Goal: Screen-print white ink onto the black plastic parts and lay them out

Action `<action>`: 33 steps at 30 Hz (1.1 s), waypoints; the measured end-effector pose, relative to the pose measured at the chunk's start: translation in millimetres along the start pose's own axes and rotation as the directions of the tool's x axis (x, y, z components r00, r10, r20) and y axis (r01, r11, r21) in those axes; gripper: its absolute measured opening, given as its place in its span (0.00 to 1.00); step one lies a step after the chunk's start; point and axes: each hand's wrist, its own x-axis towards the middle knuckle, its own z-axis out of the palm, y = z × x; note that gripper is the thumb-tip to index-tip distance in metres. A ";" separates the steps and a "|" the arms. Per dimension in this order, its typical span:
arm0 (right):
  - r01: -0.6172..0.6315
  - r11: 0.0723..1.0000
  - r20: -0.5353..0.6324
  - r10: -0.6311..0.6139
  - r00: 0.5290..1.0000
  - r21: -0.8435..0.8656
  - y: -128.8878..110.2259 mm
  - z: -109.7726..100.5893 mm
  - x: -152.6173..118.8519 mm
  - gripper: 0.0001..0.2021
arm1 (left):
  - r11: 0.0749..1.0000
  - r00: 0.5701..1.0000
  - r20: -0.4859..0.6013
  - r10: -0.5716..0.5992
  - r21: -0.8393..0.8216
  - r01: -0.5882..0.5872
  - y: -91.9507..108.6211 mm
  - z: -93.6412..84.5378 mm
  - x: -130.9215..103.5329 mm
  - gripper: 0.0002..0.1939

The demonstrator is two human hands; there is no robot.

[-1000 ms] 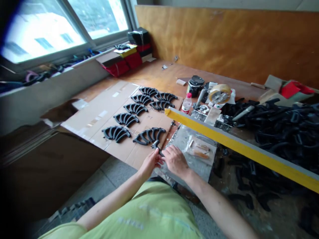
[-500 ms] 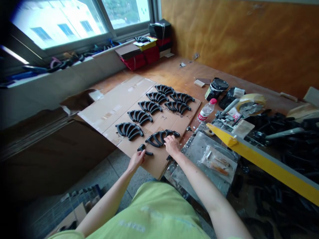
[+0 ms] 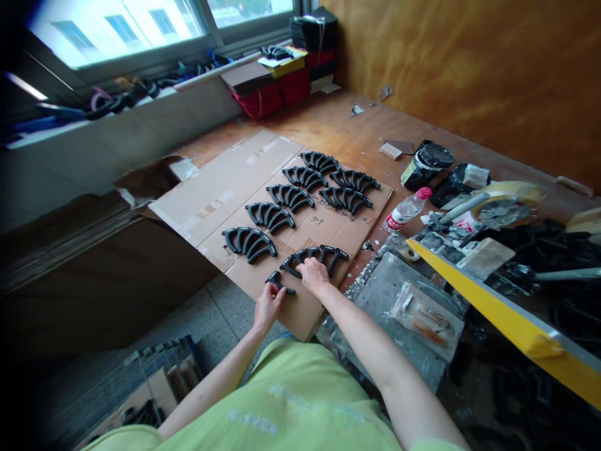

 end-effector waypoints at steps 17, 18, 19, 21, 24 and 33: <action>-0.265 0.948 -0.207 0.227 0.952 -0.176 31.7 -40.0 -209.7 0.14 | 0.995 0.995 0.070 0.073 -0.072 -0.068 15.4 21.2 30.6 0.14; -0.292 0.933 -0.209 0.248 0.946 -0.212 33.8 -38.2 -220.1 0.14 | 0.995 0.994 0.073 0.077 -0.070 -0.072 15.8 22.4 32.3 0.14; -0.310 0.919 -0.212 0.261 0.942 -0.244 34.3 -37.7 -227.4 0.14 | 0.994 0.993 0.079 0.084 -0.070 -0.078 16.2 23.4 33.8 0.13; -0.320 0.904 -0.212 0.266 0.940 -0.283 30.6 -41.3 -231.1 0.14 | 0.993 0.990 0.095 0.102 -0.070 -0.096 17.1 24.7 36.3 0.13; -0.289 0.933 -0.204 0.247 0.947 -0.215 18.8 -54.4 -206.5 0.15 | 0.991 0.985 0.117 0.127 -0.066 -0.120 19.8 26.1 39.6 0.12; -0.529 0.845 0.052 0.534 0.844 -0.078 17.5 -44.4 -36.0 0.16 | 0.987 0.979 0.132 0.155 -0.050 -0.150 24.7 28.6 44.5 0.14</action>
